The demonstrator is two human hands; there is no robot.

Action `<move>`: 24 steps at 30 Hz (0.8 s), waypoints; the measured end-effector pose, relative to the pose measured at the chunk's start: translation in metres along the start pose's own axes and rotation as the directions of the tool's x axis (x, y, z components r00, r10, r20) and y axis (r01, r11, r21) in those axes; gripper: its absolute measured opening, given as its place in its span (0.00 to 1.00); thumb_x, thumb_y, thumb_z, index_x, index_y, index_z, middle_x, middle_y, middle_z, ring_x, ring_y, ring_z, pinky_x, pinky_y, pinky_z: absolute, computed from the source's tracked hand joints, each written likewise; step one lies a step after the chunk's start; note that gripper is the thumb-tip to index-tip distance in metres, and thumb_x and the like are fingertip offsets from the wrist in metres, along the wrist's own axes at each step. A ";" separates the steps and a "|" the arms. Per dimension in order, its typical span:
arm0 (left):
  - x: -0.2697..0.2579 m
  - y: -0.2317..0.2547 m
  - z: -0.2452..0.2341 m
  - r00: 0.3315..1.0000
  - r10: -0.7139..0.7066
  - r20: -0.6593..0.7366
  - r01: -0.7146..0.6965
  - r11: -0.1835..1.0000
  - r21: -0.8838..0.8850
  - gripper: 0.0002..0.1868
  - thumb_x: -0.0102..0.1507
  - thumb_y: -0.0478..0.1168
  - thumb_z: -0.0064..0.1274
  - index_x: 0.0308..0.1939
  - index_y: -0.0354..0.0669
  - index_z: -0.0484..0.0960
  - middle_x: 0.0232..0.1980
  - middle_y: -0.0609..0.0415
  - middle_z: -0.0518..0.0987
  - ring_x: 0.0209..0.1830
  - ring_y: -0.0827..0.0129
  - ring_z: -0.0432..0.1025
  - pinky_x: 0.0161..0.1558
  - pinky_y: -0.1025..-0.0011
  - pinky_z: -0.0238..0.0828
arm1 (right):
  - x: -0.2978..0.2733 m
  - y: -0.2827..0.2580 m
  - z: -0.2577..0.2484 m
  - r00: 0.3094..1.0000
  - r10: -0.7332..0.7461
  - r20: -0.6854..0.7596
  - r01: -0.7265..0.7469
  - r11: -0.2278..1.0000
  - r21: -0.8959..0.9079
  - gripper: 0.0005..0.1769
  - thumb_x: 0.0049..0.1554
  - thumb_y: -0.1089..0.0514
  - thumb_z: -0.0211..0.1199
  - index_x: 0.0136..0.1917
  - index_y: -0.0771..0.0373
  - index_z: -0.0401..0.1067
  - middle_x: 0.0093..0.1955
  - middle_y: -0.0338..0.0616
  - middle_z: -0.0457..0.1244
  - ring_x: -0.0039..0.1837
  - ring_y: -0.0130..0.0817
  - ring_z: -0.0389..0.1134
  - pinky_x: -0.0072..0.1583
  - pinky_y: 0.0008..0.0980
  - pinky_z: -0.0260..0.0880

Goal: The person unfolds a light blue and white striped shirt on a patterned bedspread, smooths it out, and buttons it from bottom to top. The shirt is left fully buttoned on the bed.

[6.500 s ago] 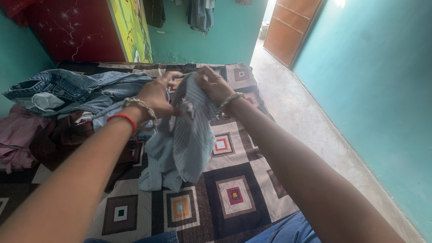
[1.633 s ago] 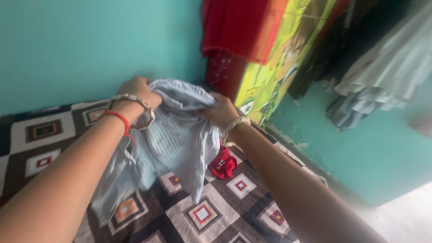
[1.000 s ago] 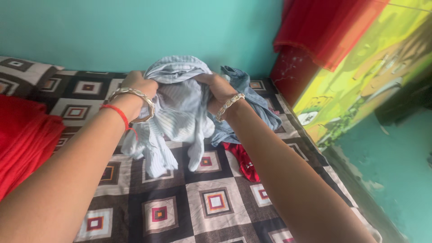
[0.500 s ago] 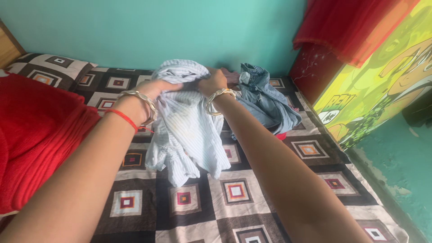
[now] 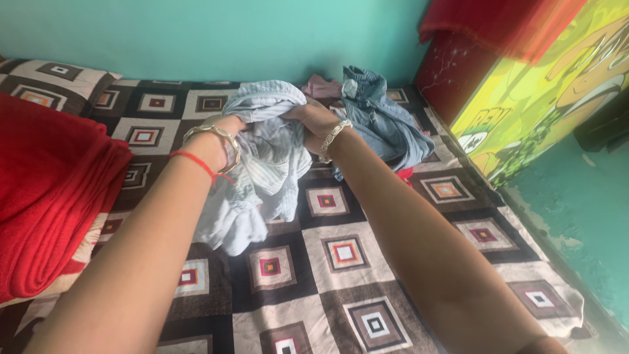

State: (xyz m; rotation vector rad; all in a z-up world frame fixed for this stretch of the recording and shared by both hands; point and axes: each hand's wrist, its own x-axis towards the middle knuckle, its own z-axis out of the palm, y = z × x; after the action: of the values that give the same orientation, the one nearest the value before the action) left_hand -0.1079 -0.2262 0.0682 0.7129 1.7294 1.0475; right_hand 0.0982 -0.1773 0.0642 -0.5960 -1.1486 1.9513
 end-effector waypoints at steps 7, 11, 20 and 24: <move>0.047 -0.046 0.034 0.998 -0.055 0.021 0.057 0.990 -0.128 0.24 0.61 0.46 0.59 0.55 0.33 0.81 0.54 0.45 0.79 0.47 0.62 0.71 0.49 0.64 0.68 | -0.023 0.013 -0.008 0.991 0.120 -0.066 -0.137 0.903 -0.407 0.27 0.51 0.57 0.70 0.62 0.70 0.72 0.58 0.50 0.70 0.59 0.40 0.72 0.61 0.37 0.72; 0.052 -0.062 0.042 0.994 -0.098 0.056 0.109 0.965 -0.239 0.21 0.61 0.45 0.58 0.52 0.33 0.81 0.49 0.48 0.79 0.42 0.64 0.70 0.44 0.65 0.67 | -0.025 0.026 -0.018 0.978 -0.003 -0.206 -0.166 0.580 -0.797 0.34 0.48 0.50 0.78 0.60 0.74 0.73 0.56 0.49 0.71 0.58 0.34 0.71 0.59 0.29 0.68; 0.051 -0.068 0.045 0.987 -0.026 0.161 0.040 0.995 -0.088 0.19 0.64 0.46 0.55 0.49 0.31 0.83 0.38 0.52 0.79 0.31 0.69 0.67 0.35 0.67 0.64 | -0.010 0.040 -0.054 0.972 0.226 -0.064 -0.203 0.946 0.251 0.14 0.60 0.63 0.58 0.57 0.71 0.72 0.54 0.52 0.71 0.53 0.40 0.74 0.63 0.42 0.74; 0.018 -0.066 0.044 0.963 0.027 0.266 -0.009 0.998 -0.067 0.23 0.61 0.46 0.61 0.51 0.30 0.83 0.42 0.51 0.81 0.37 0.66 0.71 0.40 0.64 0.68 | -0.006 0.050 -0.070 0.977 0.207 -0.057 -0.168 0.901 0.399 0.11 0.62 0.62 0.57 0.56 0.68 0.73 0.53 0.49 0.70 0.53 0.39 0.73 0.62 0.42 0.74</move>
State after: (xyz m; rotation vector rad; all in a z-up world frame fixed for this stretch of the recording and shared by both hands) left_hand -0.0743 -0.2272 -0.0058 0.7914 1.4534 0.9670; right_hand 0.1327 -0.1608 -0.0132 -0.5923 -0.6265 2.2116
